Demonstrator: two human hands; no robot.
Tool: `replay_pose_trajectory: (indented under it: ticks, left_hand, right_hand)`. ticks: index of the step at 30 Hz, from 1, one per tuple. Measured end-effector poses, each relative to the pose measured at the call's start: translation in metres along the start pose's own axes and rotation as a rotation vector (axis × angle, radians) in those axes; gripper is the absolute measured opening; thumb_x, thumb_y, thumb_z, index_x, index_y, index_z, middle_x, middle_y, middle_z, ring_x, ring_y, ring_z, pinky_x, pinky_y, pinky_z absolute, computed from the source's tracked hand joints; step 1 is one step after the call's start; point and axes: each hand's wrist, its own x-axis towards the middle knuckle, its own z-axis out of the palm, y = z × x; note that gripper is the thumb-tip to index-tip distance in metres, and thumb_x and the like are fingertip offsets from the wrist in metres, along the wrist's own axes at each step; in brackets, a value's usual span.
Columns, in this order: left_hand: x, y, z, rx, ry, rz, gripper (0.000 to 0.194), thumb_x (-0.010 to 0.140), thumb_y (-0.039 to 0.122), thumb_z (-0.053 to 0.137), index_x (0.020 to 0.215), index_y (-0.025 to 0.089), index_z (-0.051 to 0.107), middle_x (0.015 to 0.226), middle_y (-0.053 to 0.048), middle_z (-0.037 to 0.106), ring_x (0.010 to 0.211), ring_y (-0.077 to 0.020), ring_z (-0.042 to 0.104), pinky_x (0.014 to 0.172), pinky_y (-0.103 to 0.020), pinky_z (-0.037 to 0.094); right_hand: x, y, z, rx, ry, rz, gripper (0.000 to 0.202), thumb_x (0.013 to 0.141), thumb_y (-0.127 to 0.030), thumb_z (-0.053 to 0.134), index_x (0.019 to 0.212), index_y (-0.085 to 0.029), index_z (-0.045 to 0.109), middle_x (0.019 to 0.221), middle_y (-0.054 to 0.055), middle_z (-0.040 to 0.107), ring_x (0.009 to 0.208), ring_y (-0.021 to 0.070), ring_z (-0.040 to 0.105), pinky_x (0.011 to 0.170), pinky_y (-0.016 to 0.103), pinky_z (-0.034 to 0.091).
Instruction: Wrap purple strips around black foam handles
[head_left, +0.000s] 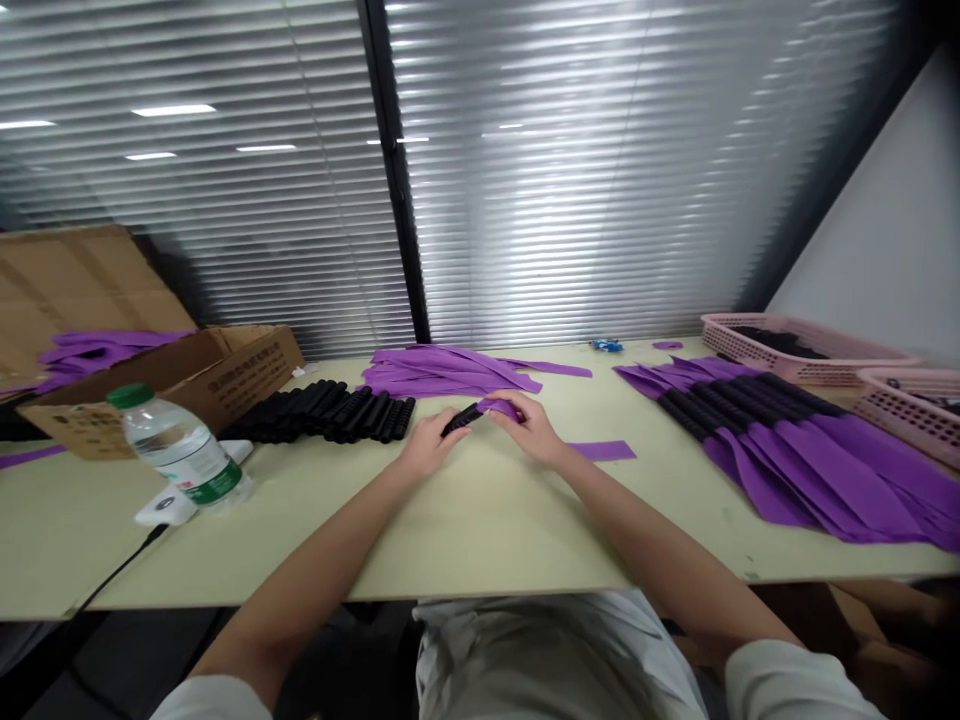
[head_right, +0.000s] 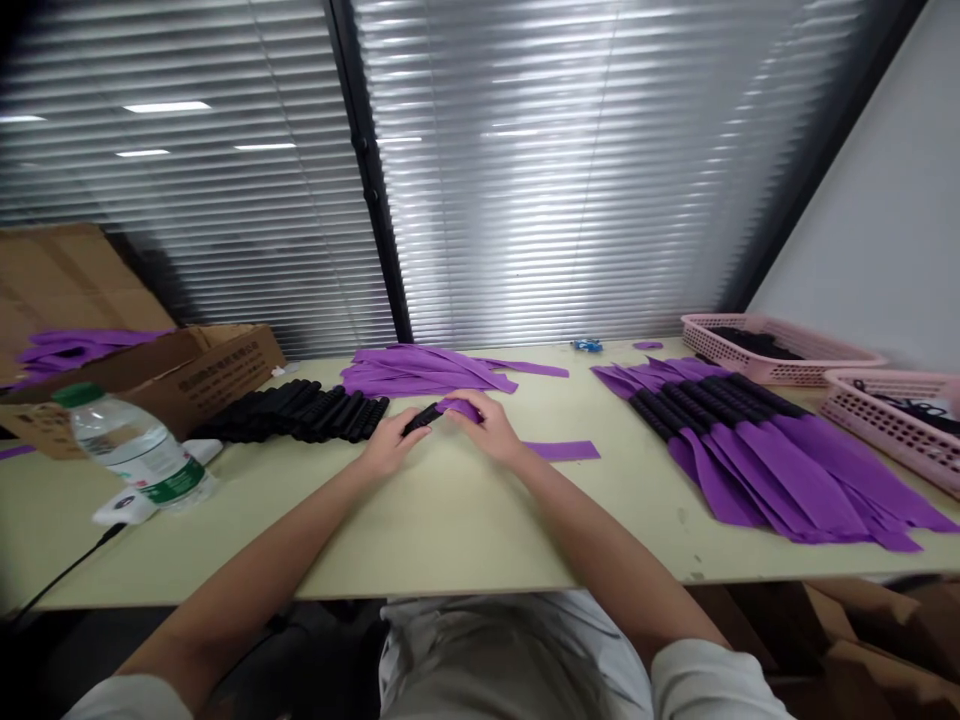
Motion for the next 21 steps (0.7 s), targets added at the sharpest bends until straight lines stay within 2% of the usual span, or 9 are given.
replay_pose_trajectory:
  ticks: [4, 11, 21]
  left_hand:
    - [-0.002, -0.001, 0.001, 0.024, -0.015, -0.004, 0.037, 0.092, 0.05, 0.048, 0.111, 0.02, 0.059, 0.086, -0.004, 0.067, 0.079, -0.0208, 0.063, 0.072, -0.028, 0.044]
    - [-0.004, 0.0, 0.001, 0.059, -0.056, 0.023, 0.038, 0.093, 0.05, 0.046, 0.112, 0.02, 0.058, 0.09, -0.005, 0.068, 0.083, -0.0219, 0.064, 0.074, -0.029, 0.045]
    - [-0.006, 0.003, 0.002, 0.072, -0.084, 0.006, 0.038, 0.092, 0.051, 0.047, 0.112, 0.022, 0.06, 0.091, -0.005, 0.069, 0.084, -0.0226, 0.065, 0.074, -0.029, 0.047]
  right_hand:
    - [0.001, -0.001, 0.001, 0.051, 0.006, -0.057, 0.023, 0.089, -0.04, 0.062, 0.104, -0.024, 0.068, 0.102, 0.005, 0.07, 0.096, 0.021, 0.064, 0.088, 0.036, 0.049]
    - [0.001, -0.008, 0.002, 0.029, 0.038, -0.146, 0.015, 0.089, -0.036, 0.063, 0.089, -0.023, 0.071, 0.083, 0.004, 0.07, 0.078, 0.019, 0.063, 0.075, 0.035, 0.05]
    - [-0.001, -0.012, 0.001, 0.011, 0.064, -0.123, 0.014, 0.087, -0.035, 0.066, 0.081, -0.022, 0.068, 0.076, 0.004, 0.066, 0.07, 0.0178, 0.059, 0.067, 0.033, 0.047]
